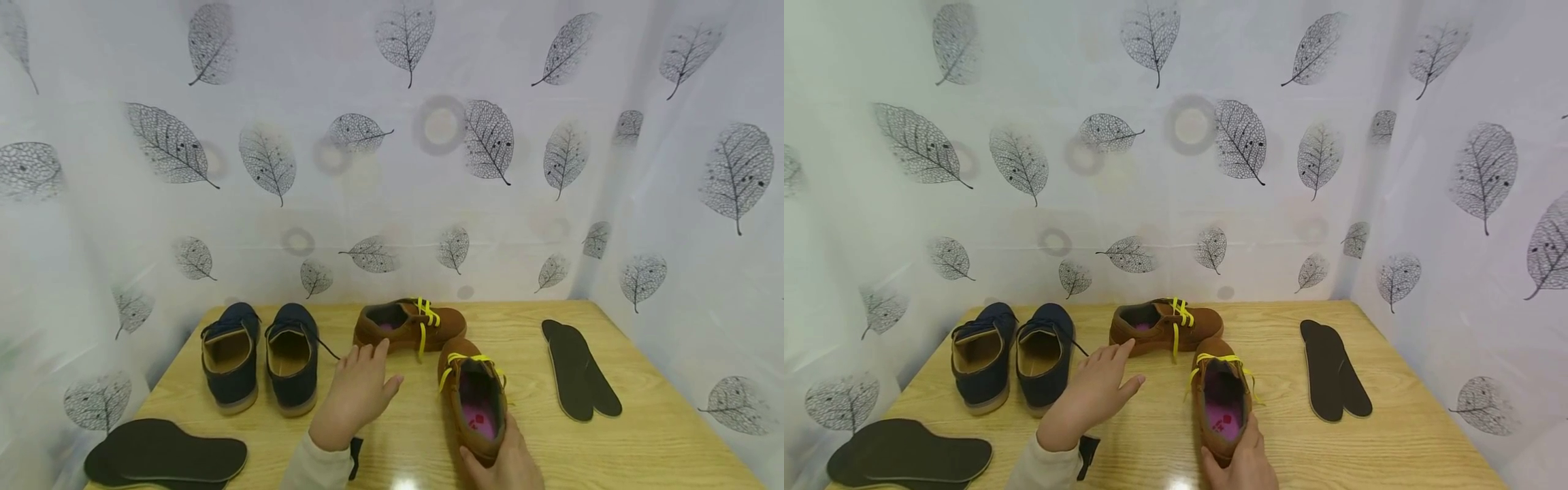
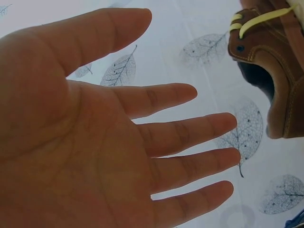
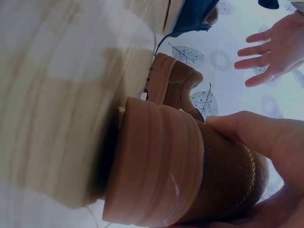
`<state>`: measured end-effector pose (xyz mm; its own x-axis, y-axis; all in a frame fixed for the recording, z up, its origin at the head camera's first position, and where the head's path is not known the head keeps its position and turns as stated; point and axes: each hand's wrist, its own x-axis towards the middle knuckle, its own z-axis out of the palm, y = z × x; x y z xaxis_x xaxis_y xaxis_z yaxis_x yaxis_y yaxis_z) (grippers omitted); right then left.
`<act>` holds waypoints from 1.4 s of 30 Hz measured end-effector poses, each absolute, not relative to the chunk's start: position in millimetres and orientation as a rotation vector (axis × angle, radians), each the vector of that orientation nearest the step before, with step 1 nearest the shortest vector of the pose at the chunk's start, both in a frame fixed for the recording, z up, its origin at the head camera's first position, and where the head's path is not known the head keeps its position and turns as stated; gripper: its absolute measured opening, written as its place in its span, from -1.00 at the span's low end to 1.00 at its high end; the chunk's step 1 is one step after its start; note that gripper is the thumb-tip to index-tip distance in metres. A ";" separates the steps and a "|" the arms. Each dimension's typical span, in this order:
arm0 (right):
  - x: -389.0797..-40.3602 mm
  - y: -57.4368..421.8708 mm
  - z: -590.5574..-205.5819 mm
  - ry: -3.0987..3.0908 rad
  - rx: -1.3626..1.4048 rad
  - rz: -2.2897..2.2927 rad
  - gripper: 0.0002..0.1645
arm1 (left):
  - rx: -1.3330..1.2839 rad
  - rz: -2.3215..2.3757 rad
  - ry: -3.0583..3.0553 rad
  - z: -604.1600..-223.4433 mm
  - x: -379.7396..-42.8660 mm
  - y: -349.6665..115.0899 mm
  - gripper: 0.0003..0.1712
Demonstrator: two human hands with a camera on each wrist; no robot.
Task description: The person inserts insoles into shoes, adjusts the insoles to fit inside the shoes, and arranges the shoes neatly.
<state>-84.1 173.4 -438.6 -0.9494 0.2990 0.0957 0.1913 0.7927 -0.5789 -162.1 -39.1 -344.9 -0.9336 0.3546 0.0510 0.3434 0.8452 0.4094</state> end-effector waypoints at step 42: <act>-92.3 239.3 -396.8 -3.051 0.110 1.371 -0.07 | 0.555 0.658 3.005 -340.7 -162.3 -42.9 -0.28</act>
<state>-92.3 239.3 -396.8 -0.9769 -0.1426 -0.1591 0.0242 0.6659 -0.7457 -162.3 -42.9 -340.7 -0.9368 0.3447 0.0592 0.3379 0.8483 0.4077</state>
